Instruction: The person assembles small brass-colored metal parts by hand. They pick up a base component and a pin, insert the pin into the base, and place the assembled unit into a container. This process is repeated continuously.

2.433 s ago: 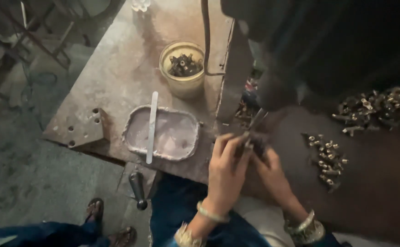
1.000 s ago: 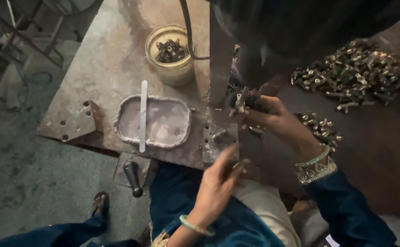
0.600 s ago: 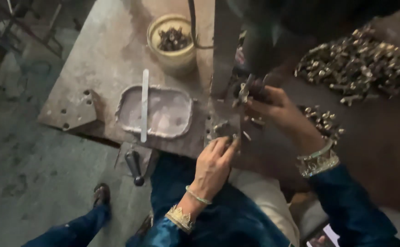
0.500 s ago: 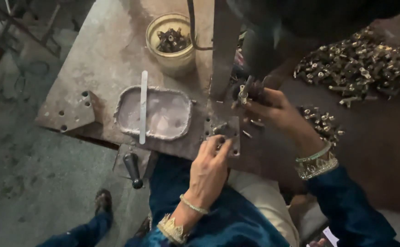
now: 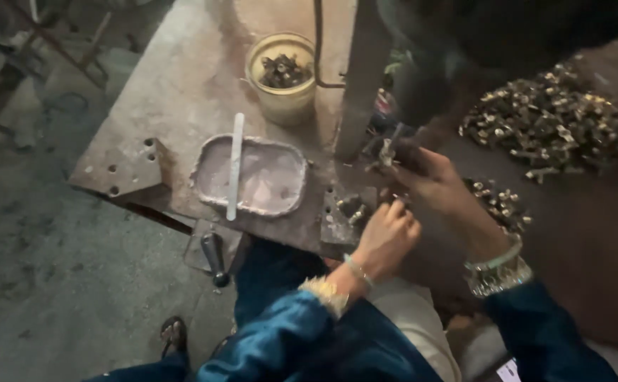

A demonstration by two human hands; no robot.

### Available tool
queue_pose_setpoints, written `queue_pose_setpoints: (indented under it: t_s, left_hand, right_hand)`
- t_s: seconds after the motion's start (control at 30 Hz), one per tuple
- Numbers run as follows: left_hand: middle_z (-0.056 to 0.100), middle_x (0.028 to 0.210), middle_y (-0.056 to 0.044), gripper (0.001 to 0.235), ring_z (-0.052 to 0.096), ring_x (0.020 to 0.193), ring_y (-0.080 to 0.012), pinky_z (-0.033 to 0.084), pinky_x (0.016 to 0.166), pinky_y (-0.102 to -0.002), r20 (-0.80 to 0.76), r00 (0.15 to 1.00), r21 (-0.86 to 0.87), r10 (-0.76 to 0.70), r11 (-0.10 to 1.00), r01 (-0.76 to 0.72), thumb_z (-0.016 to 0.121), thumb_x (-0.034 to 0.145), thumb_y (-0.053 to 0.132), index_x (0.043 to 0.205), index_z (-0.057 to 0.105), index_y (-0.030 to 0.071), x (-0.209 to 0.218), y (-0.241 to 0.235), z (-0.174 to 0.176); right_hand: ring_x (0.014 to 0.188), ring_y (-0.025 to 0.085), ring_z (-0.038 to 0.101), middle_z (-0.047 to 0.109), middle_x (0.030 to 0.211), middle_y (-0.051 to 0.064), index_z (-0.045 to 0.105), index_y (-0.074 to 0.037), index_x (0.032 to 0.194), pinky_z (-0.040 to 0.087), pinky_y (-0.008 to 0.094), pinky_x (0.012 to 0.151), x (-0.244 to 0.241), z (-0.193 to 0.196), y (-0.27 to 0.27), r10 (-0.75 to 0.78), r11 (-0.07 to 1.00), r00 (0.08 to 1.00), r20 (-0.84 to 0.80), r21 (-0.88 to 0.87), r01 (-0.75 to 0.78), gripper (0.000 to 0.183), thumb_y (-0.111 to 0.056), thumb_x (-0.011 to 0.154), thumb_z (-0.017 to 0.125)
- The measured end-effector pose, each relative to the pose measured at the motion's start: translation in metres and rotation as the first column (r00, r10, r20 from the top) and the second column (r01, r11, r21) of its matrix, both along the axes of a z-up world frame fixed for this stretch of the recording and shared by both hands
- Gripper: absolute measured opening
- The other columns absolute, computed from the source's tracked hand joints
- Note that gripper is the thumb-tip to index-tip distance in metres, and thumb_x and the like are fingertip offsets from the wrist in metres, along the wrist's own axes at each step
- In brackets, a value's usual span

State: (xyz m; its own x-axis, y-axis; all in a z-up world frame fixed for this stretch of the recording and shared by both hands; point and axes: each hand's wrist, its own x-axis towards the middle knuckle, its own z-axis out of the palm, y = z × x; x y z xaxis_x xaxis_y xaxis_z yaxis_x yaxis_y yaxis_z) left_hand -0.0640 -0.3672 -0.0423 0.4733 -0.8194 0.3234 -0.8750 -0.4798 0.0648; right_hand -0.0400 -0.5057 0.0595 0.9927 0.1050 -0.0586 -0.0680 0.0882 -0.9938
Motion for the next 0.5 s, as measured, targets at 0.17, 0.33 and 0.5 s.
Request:
queue_pose_setpoints:
  t_s: [0.17, 0.33, 0.5]
  left_hand:
    - [0.066, 0.095, -0.013, 0.010, 0.066, 0.094, -0.0348, 0.055, 0.077, -0.045, -0.588, 0.807, -0.354, 0.056, 0.880, -0.318, 0.073, 0.081, 0.012, 0.089, 0.069, 0.008, -0.012, 0.087, 0.066]
    - [0.068, 0.097, -0.014, 0.020, 0.068, 0.089, -0.0367, 0.055, 0.076, -0.045, -0.480, 0.827, -0.477, 0.293, 0.704, -0.526, 0.068, 0.079, 0.002, 0.099, 0.071, 0.007, 0.040, 0.164, 0.080]
    - [0.069, 0.099, -0.012, 0.015, 0.069, 0.089, -0.0359, 0.054, 0.076, -0.044, -0.466, 0.825, -0.472, 0.319, 0.699, -0.537, 0.069, 0.084, 0.003, 0.098, 0.072, 0.007, 0.060, 0.172, 0.060]
  right_hand:
    - [0.081, 0.012, 0.055, 0.068, 0.109, 0.006, 0.067, -0.003, 0.129, 0.050, 0.028, 0.068, -0.027, -0.021, 0.044, -0.384, 0.921, 0.923, -0.036, 0.062, 0.386, 0.025, -0.007, 0.106, 0.061]
    - [0.087, 0.010, 0.059, 0.068, 0.113, 0.002, 0.066, -0.005, 0.129, 0.056, 0.028, 0.077, -0.027, -0.007, 0.068, -0.436, 0.896, 0.894, 0.108, 0.147, 0.419, 0.022, -0.006, 0.107, 0.060]
    - [0.102, 0.009, 0.068, 0.070, 0.118, 0.001, 0.064, -0.005, 0.128, 0.058, 0.027, 0.081, -0.025, -0.011, 0.069, -0.497, 0.850, 0.862, 0.099, 0.255, 0.461, 0.024, -0.003, 0.104, 0.059]
